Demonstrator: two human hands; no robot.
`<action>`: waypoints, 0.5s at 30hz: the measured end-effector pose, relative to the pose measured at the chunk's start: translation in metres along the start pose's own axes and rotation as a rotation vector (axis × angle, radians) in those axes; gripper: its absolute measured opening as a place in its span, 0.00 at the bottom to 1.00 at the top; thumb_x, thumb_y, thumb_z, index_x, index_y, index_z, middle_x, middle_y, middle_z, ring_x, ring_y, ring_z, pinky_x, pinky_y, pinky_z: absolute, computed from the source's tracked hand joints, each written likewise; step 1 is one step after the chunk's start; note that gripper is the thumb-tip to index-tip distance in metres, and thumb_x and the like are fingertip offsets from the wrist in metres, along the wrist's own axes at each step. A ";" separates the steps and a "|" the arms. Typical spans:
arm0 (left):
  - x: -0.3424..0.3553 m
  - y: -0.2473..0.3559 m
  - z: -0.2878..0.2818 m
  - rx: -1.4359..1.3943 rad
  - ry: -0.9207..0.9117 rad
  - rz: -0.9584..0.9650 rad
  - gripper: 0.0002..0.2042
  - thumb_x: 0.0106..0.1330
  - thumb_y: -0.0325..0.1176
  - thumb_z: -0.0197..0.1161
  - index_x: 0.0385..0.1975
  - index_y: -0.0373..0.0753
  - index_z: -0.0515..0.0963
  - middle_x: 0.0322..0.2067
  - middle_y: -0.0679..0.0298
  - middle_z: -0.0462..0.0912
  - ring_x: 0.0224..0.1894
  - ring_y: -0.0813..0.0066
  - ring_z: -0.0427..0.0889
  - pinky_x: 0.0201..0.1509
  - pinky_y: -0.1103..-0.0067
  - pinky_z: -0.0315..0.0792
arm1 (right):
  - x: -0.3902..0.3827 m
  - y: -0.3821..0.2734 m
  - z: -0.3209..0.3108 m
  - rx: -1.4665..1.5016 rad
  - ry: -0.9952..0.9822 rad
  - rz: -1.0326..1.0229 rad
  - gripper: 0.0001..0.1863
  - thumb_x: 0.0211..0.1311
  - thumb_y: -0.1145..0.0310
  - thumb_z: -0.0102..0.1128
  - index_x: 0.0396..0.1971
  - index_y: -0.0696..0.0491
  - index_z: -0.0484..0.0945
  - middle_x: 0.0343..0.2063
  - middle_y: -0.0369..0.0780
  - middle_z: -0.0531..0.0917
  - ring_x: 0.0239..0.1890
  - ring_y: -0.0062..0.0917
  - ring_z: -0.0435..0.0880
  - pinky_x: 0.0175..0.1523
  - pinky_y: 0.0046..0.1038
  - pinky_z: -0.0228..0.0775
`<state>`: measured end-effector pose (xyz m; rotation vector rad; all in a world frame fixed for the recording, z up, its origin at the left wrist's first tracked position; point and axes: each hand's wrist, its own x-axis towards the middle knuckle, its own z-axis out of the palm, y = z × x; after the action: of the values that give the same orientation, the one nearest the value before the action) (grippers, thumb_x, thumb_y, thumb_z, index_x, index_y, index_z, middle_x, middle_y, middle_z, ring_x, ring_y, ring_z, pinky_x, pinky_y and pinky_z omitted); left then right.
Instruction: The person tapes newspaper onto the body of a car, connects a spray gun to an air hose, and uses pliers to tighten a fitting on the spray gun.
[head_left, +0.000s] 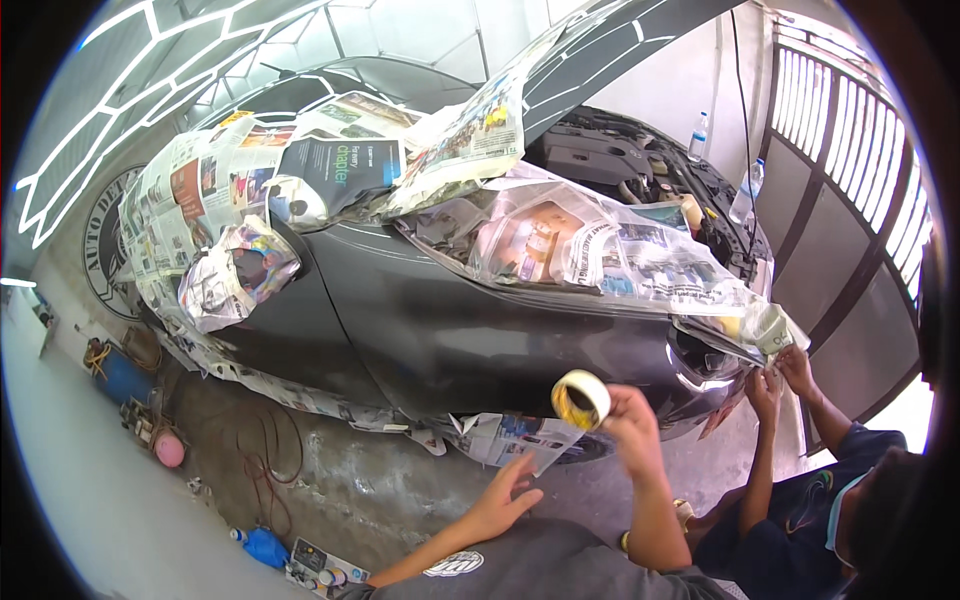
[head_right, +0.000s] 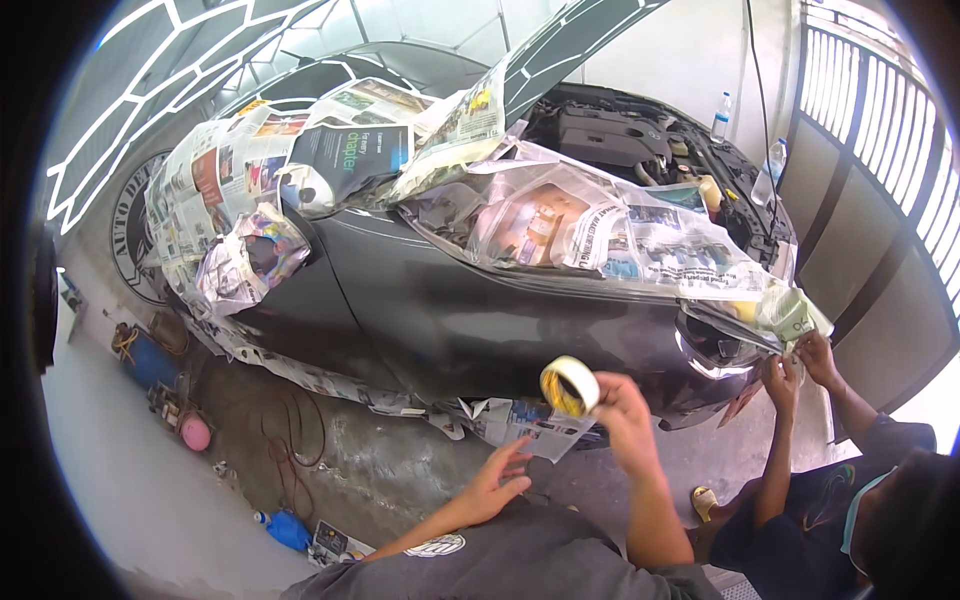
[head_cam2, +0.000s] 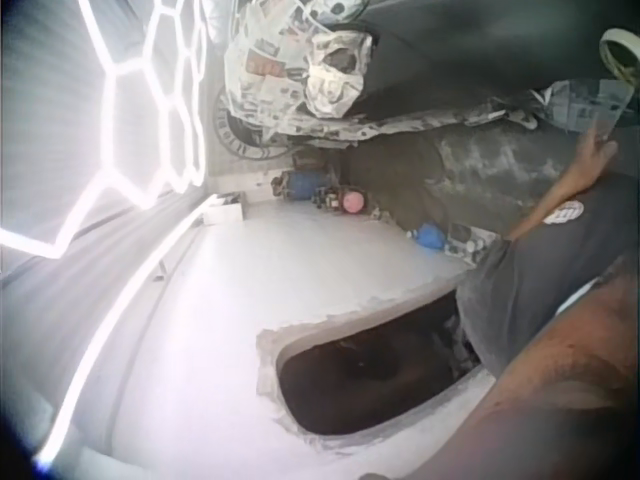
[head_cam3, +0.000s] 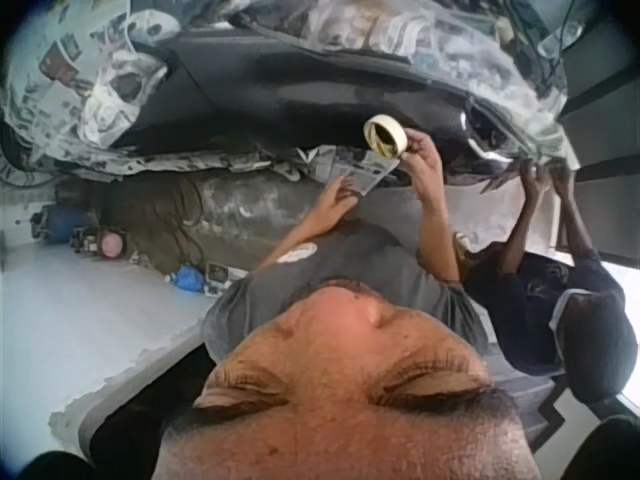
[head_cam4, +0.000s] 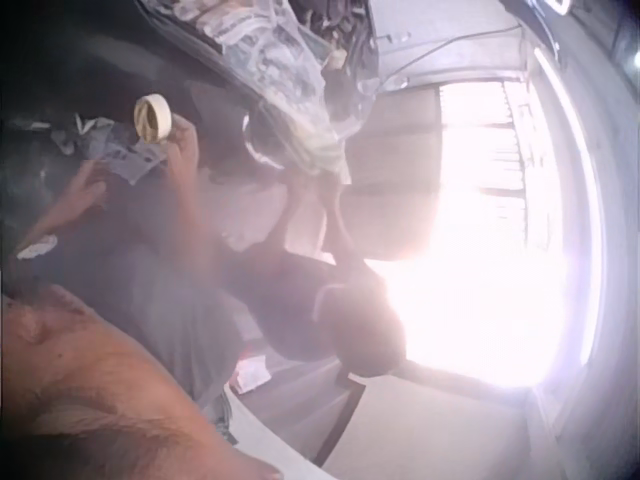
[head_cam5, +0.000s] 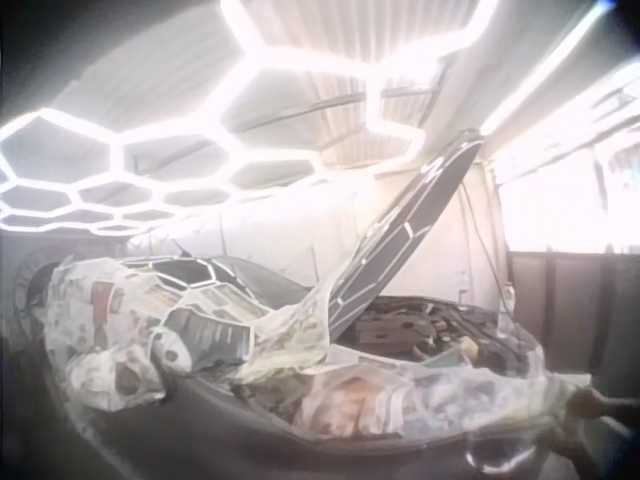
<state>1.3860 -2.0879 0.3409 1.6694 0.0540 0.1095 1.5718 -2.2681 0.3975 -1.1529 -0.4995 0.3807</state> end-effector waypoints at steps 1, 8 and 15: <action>0.002 -0.002 0.003 -0.045 0.048 0.028 0.34 0.69 0.31 0.63 0.73 0.36 0.55 0.71 0.53 0.59 0.69 0.62 0.67 0.69 0.67 0.65 | -0.013 0.007 -0.002 0.025 -0.057 0.049 0.24 0.56 0.85 0.47 0.56 0.61 0.70 0.45 0.40 0.81 0.48 0.22 0.79 0.55 0.26 0.70; 0.019 0.023 -0.008 -0.433 -0.053 -0.015 0.32 0.69 0.27 0.60 0.72 0.35 0.56 0.63 0.55 0.70 0.63 0.69 0.71 0.68 0.70 0.66 | -0.062 0.007 -0.003 0.166 -0.299 0.350 0.30 0.56 0.83 0.48 0.62 0.60 0.67 0.51 0.43 0.80 0.55 0.25 0.79 0.59 0.29 0.69; 0.020 0.015 0.009 -0.522 -0.156 -0.153 0.18 0.69 0.31 0.62 0.55 0.34 0.70 0.47 0.57 0.81 0.52 0.70 0.80 0.61 0.70 0.72 | -0.079 0.018 -0.022 0.333 -0.263 0.379 0.31 0.58 0.81 0.46 0.65 0.59 0.64 0.53 0.45 0.78 0.56 0.29 0.77 0.60 0.33 0.69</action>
<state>1.4065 -2.0960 0.3556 1.1433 0.0313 -0.1161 1.5176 -2.3205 0.3597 -0.8731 -0.4232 0.9183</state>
